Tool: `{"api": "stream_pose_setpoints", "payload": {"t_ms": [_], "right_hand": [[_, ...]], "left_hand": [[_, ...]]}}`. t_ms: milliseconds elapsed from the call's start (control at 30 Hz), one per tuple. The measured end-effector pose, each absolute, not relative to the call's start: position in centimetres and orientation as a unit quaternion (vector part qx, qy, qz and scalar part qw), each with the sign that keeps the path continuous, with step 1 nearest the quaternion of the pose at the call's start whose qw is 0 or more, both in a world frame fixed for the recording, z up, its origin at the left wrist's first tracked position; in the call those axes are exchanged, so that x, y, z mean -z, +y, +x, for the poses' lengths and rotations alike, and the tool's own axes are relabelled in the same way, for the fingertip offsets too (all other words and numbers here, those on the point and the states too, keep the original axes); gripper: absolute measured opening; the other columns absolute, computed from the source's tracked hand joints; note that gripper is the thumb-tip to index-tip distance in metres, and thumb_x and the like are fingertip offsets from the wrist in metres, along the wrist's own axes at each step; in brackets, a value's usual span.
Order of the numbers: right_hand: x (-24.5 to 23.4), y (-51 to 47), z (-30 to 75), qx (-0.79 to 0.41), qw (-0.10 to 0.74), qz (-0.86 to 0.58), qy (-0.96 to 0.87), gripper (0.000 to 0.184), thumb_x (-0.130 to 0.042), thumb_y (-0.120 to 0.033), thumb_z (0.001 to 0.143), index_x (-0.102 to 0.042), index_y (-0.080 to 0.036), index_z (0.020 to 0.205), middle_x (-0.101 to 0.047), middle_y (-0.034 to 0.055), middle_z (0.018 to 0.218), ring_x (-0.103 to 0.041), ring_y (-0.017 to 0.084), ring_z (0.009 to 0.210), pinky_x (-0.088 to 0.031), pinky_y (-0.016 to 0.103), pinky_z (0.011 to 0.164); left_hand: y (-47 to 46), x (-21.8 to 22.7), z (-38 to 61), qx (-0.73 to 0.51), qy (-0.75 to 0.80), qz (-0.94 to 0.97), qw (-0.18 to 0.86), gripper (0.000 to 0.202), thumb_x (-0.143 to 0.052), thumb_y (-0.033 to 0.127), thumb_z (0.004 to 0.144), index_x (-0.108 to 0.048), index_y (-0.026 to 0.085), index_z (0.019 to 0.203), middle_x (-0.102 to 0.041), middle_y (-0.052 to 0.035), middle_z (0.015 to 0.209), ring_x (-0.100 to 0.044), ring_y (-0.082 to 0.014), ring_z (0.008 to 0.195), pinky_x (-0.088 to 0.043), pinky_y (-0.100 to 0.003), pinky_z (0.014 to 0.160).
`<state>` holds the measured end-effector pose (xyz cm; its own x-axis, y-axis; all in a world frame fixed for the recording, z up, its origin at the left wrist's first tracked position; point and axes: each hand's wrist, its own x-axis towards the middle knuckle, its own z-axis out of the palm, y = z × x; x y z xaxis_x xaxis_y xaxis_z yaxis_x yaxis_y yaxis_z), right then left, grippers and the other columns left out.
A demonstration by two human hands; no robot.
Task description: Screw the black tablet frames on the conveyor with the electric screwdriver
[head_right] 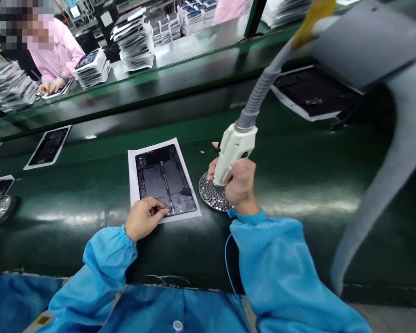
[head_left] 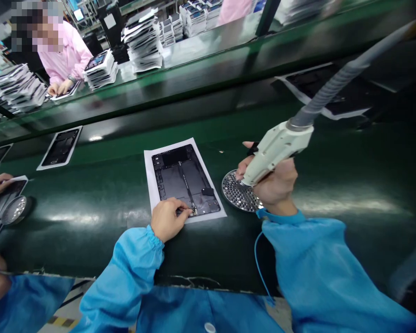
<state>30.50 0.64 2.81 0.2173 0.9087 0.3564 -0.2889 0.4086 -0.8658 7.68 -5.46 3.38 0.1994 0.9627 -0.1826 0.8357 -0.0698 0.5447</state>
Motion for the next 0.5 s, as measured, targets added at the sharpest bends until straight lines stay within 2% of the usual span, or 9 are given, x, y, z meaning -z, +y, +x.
{"api": "stream_pose_setpoints", "payload": {"t_ms": [100, 267, 500], "right_hand": [[-3.1, 0.7, 30.4, -0.428, 0.698, -0.347, -0.456, 0.063, -0.059, -0.074, 0.071, -0.067, -0.018, 0.098, -0.057, 0.0020, 0.053, -0.048, 0.017, 0.040, -0.035, 0.029, 0.039], [-2.9, 0.7, 30.3, -0.413, 0.698, -0.366, -0.457, 0.063, -0.059, -0.078, 0.068, -0.067, -0.020, 0.094, -0.056, 0.0009, 0.053, -0.048, 0.018, 0.039, -0.036, 0.032, 0.039], [-3.4, 0.3, 31.6, -0.402, 0.688, -0.367, -0.479, 0.063, -0.069, -0.069, 0.069, -0.065, -0.015, 0.101, -0.063, 0.0046, 0.060, -0.058, 0.019, 0.049, -0.046, 0.032, 0.046]], "left_hand": [[-5.1, -3.2, 7.6, -0.101, 0.616, 0.737, 0.260, 0.012, -0.067, 0.031, 0.083, -0.074, 0.021, 0.084, -0.064, -0.0003, 0.088, -0.056, -0.0112, 0.065, -0.042, -0.025, 0.064], [-4.5, -3.2, 7.4, -0.067, 0.587, 0.757, 0.279, 0.009, -0.065, 0.028, 0.084, -0.072, 0.022, 0.087, -0.064, 0.0005, 0.091, -0.057, -0.0115, 0.068, -0.042, -0.024, 0.063], [-4.3, -3.3, 7.8, -0.068, 0.613, 0.735, 0.282, 0.008, -0.070, 0.030, 0.079, -0.070, 0.022, 0.080, -0.068, 0.0014, 0.083, -0.059, -0.0138, 0.067, -0.040, -0.025, 0.060]]}}
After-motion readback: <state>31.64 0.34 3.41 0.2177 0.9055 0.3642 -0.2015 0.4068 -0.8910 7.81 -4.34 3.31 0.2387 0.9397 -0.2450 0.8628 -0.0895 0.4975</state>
